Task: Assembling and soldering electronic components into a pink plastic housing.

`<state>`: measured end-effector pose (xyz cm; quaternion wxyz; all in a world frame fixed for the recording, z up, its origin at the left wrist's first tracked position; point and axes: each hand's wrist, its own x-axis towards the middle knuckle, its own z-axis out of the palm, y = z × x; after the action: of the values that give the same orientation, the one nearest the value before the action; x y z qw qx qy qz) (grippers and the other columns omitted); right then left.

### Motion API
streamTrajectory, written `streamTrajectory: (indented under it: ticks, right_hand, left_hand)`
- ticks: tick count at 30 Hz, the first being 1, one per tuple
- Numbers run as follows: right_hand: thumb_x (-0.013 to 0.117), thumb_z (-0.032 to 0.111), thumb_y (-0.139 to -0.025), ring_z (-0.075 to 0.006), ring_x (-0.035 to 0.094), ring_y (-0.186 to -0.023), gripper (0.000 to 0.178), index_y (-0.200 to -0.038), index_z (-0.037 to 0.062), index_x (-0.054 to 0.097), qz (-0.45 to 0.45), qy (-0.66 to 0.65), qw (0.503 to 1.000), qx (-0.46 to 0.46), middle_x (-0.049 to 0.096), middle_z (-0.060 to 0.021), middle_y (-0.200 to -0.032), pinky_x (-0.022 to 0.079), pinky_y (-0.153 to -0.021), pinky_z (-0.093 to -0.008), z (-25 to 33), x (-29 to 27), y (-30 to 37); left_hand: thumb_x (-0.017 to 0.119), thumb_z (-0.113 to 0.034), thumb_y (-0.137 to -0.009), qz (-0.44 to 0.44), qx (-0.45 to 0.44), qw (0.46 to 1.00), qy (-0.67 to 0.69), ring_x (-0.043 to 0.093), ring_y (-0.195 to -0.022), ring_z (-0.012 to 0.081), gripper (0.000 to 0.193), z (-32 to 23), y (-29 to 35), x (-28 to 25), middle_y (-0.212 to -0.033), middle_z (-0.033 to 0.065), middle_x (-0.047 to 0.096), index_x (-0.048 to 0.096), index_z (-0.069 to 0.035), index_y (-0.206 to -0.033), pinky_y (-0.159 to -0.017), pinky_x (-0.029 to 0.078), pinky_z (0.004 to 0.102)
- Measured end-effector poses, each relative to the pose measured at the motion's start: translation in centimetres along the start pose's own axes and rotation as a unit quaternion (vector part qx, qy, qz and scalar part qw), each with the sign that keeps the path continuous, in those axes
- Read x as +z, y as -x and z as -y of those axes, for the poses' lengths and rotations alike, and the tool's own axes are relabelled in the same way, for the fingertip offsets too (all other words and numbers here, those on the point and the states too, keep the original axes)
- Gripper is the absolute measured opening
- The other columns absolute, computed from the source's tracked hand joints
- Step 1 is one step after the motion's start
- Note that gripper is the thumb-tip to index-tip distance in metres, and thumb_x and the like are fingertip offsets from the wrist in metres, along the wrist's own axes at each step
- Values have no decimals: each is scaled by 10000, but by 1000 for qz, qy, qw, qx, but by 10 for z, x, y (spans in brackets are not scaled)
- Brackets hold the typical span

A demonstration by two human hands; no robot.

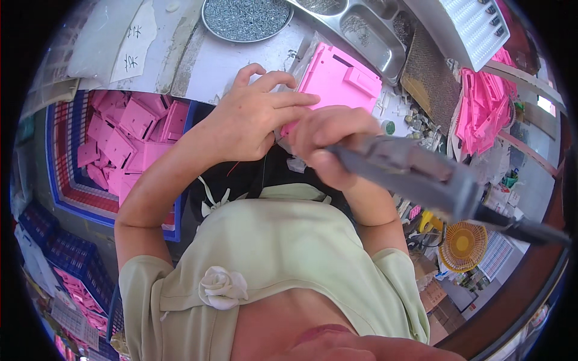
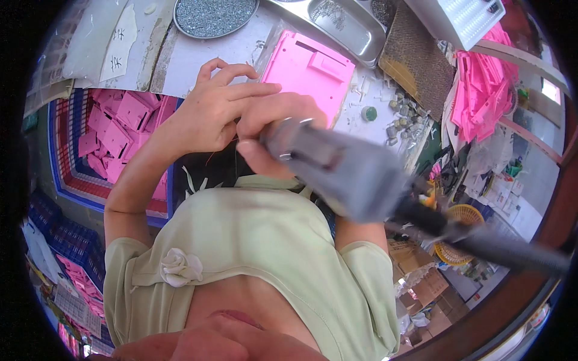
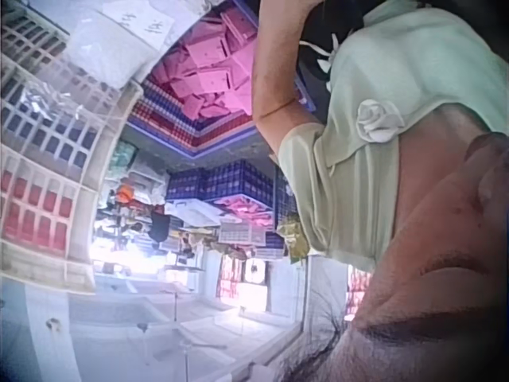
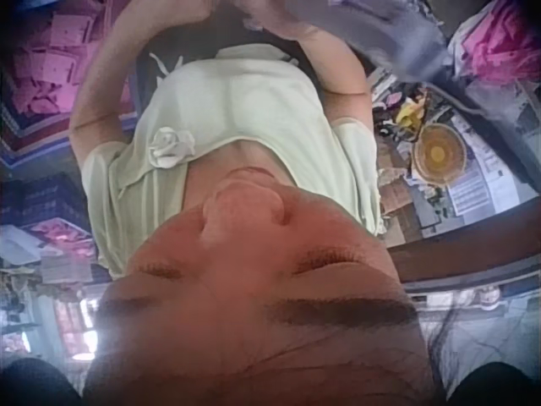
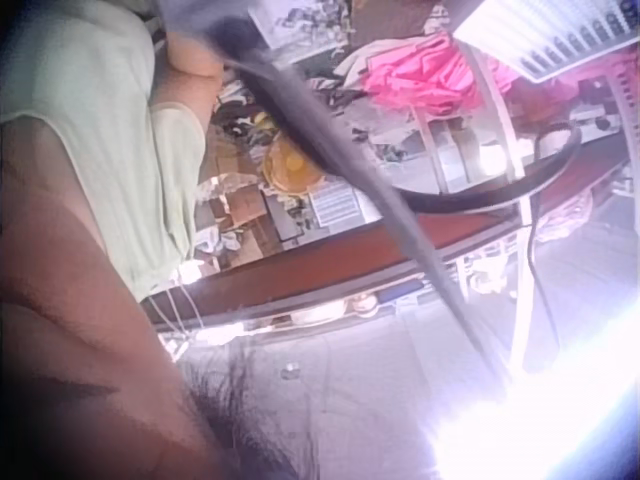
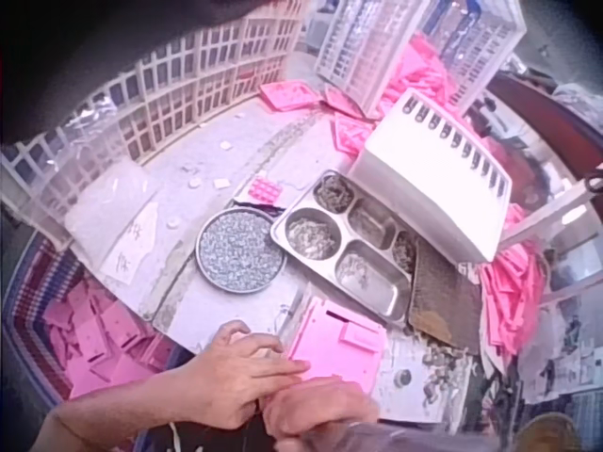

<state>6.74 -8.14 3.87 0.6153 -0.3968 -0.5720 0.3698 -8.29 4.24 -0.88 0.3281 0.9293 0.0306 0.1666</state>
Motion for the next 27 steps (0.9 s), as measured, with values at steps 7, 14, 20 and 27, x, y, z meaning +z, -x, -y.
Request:
streamTrajectory:
  ticks: [7, 14, 20, 27]
  right_hand:
    - [675, -8, -884, -217, 595, -532, 197, -1009, 19, 525, 58, 35, 995, -78, 599, -91, -667, 533, -547, -359, -17, 2, -4]
    - [659, 57, -903, -169, 517, -561, 368, -1245, 57, 524, -60, -110, 990, -60, 505, -23, -635, 471, -527, -341, 33, -71, -6]
    - [596, 52, -940, -152, 416, -513, 332, -1253, 79, 491, -191, 6, 980, -47, 407, -9, -610, 432, -516, -363, 61, -121, 28]
    - [578, -50, -925, -144, 477, -516, 273, -1171, 19, 482, -251, 62, 965, -40, 523, -87, -646, 451, -514, -358, 27, -121, 44]
  left_hand:
    - [725, -90, -705, -23, -2, 1000, 1, 550, -1222, 275, 431, -1, 3, 5, -1380, -36, 654, 744, -165, -1129, -1066, 304, 537]
    - [660, -33, -687, 1, 11, 1000, -18, 563, -1179, 324, 502, -12, -15, -5, -1302, 47, 672, 698, -85, -1185, -1044, 375, 511]
    - [698, -32, -748, -14, 86, 996, 0, 598, -1135, 337, 447, -39, -63, 24, -1282, 87, 678, 691, -63, -1194, -996, 472, 451]
    - [745, -100, -755, -10, 82, 994, -77, 621, -1097, 298, 381, -37, -82, 47, -1250, 50, 691, 722, -72, -1134, -961, 481, 444]
